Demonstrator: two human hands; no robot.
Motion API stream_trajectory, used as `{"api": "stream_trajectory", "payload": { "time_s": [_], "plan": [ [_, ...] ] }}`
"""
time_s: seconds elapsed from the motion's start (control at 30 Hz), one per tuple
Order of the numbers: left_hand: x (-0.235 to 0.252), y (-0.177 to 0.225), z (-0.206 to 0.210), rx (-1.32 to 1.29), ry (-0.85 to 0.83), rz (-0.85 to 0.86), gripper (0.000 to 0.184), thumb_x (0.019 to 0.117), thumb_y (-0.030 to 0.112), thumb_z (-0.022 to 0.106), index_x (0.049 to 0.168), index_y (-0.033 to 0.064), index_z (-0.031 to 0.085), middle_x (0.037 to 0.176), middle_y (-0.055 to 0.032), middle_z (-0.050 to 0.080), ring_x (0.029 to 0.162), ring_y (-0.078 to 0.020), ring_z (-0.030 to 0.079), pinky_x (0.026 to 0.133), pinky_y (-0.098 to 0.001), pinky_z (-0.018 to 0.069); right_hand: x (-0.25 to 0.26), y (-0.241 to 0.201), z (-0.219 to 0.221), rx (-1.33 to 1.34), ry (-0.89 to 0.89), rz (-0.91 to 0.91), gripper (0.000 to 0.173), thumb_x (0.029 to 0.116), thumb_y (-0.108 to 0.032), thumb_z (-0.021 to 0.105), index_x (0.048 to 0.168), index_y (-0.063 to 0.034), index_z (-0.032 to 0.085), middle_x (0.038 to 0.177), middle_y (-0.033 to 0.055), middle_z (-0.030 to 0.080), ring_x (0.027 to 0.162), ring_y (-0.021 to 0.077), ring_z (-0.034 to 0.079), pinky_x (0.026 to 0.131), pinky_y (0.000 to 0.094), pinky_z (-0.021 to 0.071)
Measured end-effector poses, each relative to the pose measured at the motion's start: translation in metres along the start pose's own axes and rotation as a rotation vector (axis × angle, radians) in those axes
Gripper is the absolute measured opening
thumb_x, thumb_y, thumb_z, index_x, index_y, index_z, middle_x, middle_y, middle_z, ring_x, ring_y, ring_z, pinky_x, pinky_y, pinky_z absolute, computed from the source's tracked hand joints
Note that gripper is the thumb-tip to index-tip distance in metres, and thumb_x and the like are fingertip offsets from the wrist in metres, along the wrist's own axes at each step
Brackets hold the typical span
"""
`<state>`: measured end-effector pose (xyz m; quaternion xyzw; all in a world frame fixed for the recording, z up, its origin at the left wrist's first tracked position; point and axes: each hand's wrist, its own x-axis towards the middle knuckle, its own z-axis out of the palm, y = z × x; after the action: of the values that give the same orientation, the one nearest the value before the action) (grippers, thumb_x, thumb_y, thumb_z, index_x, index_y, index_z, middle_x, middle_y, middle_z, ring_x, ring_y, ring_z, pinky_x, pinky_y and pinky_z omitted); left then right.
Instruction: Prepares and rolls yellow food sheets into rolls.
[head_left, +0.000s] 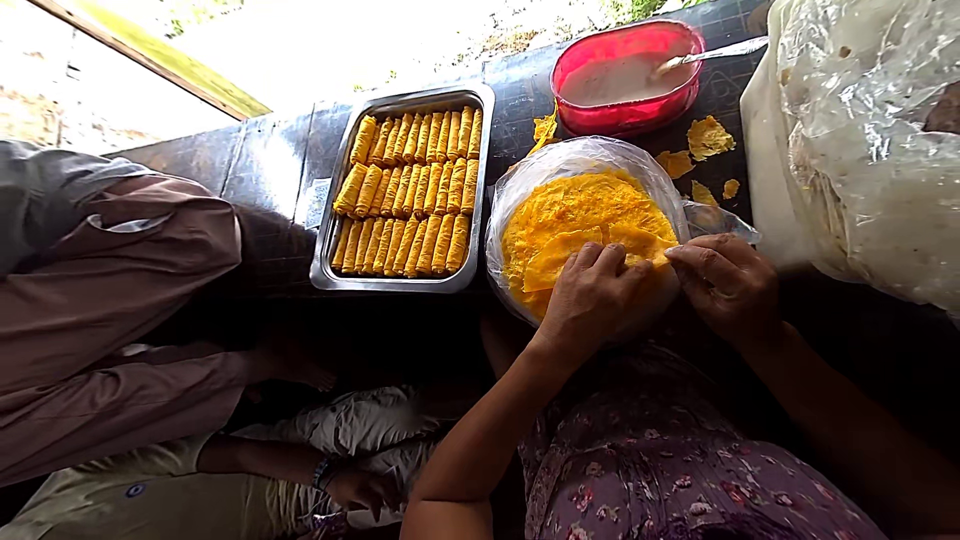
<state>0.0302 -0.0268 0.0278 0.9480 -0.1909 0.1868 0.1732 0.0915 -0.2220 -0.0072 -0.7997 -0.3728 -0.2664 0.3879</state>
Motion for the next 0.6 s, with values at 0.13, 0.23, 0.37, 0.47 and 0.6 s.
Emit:
{"api": "stream_trajectory", "payload": {
  "time_s": [0.13,0.23,0.37,0.47,0.6],
  "plan": [
    [0.001,-0.003,-0.003,-0.080,0.007,-0.044,0.021,0.0956,0.005,0.063,0.114,0.0038,0.074,0.102,-0.0137,0.072,0.099,-0.0301,0.068,0.087,-0.0399,0.0551,0.010,-0.014,0.008,0.059,0.001,-0.062,0.013,0.0964,-0.004,0.062,0.099,0.0015,0.074,0.104,0.0207,0.072,0.106,0.0284,0.069,0.096,0.0325,0.0546],
    [-0.002,-0.007,-0.013,-0.216,0.030,-0.104,0.024,0.0962,0.004,0.063,0.118,-0.0041,0.066,0.107,-0.0161,0.071,0.100,-0.0280,0.070,0.092,-0.0382,0.0558,0.015,-0.021,0.016,0.056,-0.058,-0.114,0.015,0.0980,-0.003,0.059,0.098,0.0003,0.074,0.105,0.0182,0.074,0.108,0.0294,0.070,0.100,0.0361,0.0539],
    [-0.009,-0.015,-0.029,-0.289,0.034,-0.164,0.022,0.0987,0.000,0.058,0.119,-0.0049,0.062,0.112,-0.0178,0.068,0.100,-0.0245,0.070,0.091,-0.0347,0.0572,0.016,-0.025,0.022,0.023,-0.127,-0.116,0.022,0.0984,0.000,0.055,0.106,-0.0014,0.075,0.107,0.0135,0.076,0.109,0.0293,0.070,0.100,0.0379,0.0521],
    [-0.014,-0.024,-0.040,-0.169,0.022,-0.141,0.020,0.0964,-0.003,0.057,0.111,-0.0009,0.071,0.111,-0.0161,0.072,0.106,-0.0286,0.070,0.095,-0.0380,0.0551,0.020,-0.029,0.018,-0.030,-0.189,-0.119,0.027,0.0977,0.001,0.051,0.114,0.0002,0.073,0.107,0.0142,0.076,0.106,0.0314,0.070,0.097,0.0395,0.0525],
    [-0.015,-0.033,-0.042,-0.040,-0.056,-0.113,0.018,0.0939,0.013,0.070,0.107,0.0035,0.077,0.106,-0.0135,0.072,0.106,-0.0313,0.067,0.093,-0.0426,0.0542,0.038,-0.039,0.013,-0.083,-0.355,-0.119,0.023,0.1017,-0.011,0.055,0.111,0.0016,0.072,0.099,0.0173,0.075,0.098,0.0358,0.071,0.090,0.0460,0.0545]
  ]
}}
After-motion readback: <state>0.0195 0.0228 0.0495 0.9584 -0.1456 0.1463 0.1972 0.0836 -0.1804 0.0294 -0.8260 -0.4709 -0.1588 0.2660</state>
